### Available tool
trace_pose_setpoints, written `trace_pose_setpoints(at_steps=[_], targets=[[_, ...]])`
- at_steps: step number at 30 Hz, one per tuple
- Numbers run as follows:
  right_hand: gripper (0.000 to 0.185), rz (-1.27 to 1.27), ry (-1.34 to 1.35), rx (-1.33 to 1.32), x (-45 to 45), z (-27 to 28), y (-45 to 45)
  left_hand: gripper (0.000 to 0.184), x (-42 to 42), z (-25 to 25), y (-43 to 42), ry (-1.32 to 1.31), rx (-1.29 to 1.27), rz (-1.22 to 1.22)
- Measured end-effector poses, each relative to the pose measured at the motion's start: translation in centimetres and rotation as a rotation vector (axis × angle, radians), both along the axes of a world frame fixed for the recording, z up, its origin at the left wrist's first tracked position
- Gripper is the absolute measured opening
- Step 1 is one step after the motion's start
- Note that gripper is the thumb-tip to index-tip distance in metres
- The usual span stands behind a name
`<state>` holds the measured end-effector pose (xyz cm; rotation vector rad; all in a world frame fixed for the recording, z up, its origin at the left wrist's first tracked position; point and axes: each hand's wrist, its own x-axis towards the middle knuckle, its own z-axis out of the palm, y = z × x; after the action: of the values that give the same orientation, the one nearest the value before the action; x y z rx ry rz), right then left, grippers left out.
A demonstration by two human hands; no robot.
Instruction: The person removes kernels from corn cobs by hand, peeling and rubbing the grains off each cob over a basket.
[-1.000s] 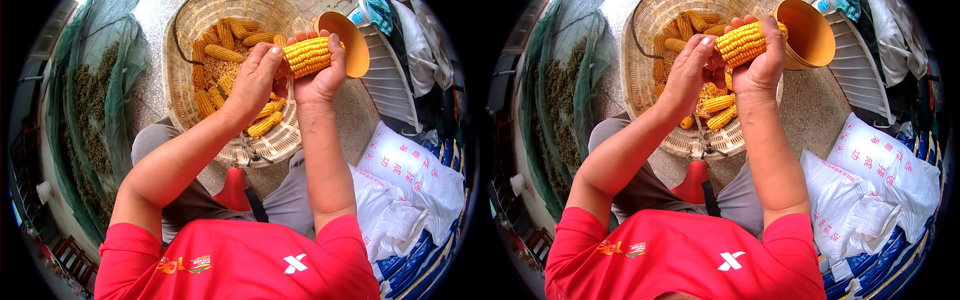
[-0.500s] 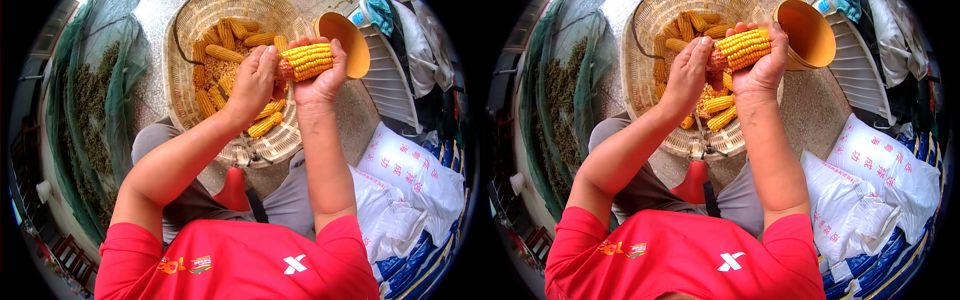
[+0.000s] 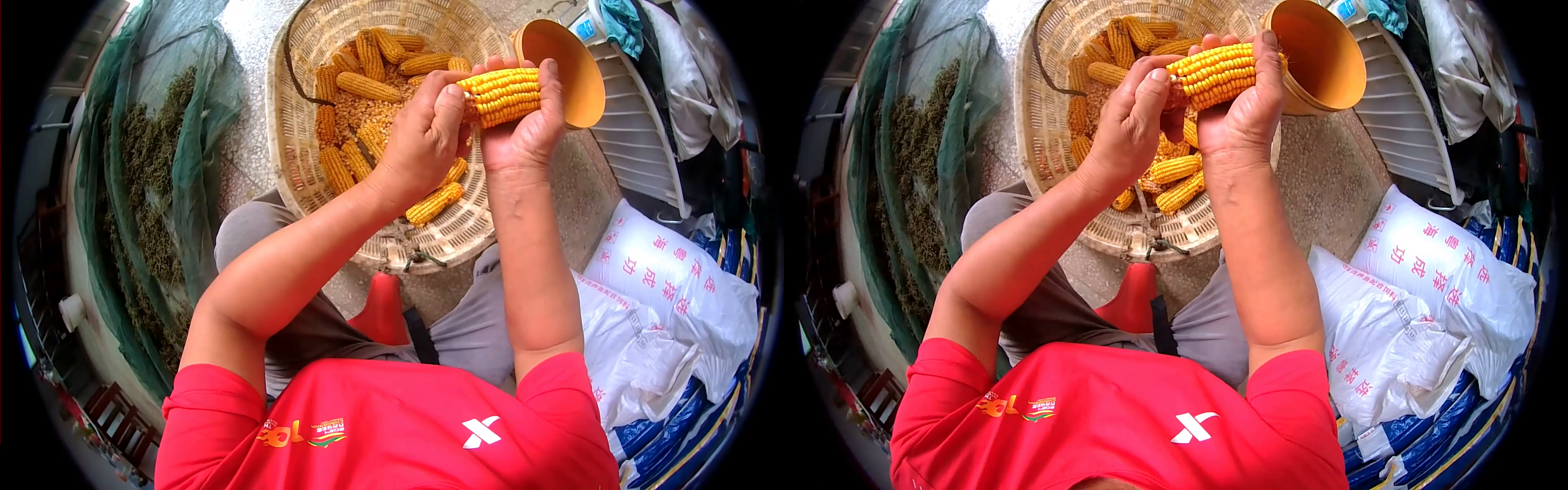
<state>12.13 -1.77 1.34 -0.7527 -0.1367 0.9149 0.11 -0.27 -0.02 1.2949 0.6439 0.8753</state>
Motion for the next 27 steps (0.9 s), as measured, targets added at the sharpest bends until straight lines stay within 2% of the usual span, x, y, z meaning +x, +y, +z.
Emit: trace_pose_setpoints(at_steps=[6, 8, 11, 15, 17, 27], targets=[[0.027, 0.053, -0.004, -0.015, 0.3, -0.1, -0.1, 0.036, -0.1, 0.8, 0.0, -0.004, -0.126, 0.008], [0.027, 0.013, -0.027, -0.015, 0.0, 0.2, -0.2, 0.038, -0.2, 1.2, 0.1, -0.063, -0.288, -0.043], [0.027, 0.053, -0.055, 0.016, 0.0, 0.4, -0.4, 0.041, 0.1, 0.2, 0.4, -0.057, -0.332, -0.062], [0.027, 0.005, -0.049, -0.005, -0.2, 0.6, -0.1, 0.038, 0.3, -0.6, 0.5, -0.107, -0.292, -0.014], [0.027, 0.016, 0.006, -0.010, -0.2, 0.5, -0.2, 0.034, 0.3, -0.6, 0.4, -0.038, -0.159, 0.022], [0.024, 0.037, -0.020, 0.006, 0.1, 0.2, -0.4, 0.032, 0.1, 0.0, 0.5, 0.056, -0.119, 0.026]])
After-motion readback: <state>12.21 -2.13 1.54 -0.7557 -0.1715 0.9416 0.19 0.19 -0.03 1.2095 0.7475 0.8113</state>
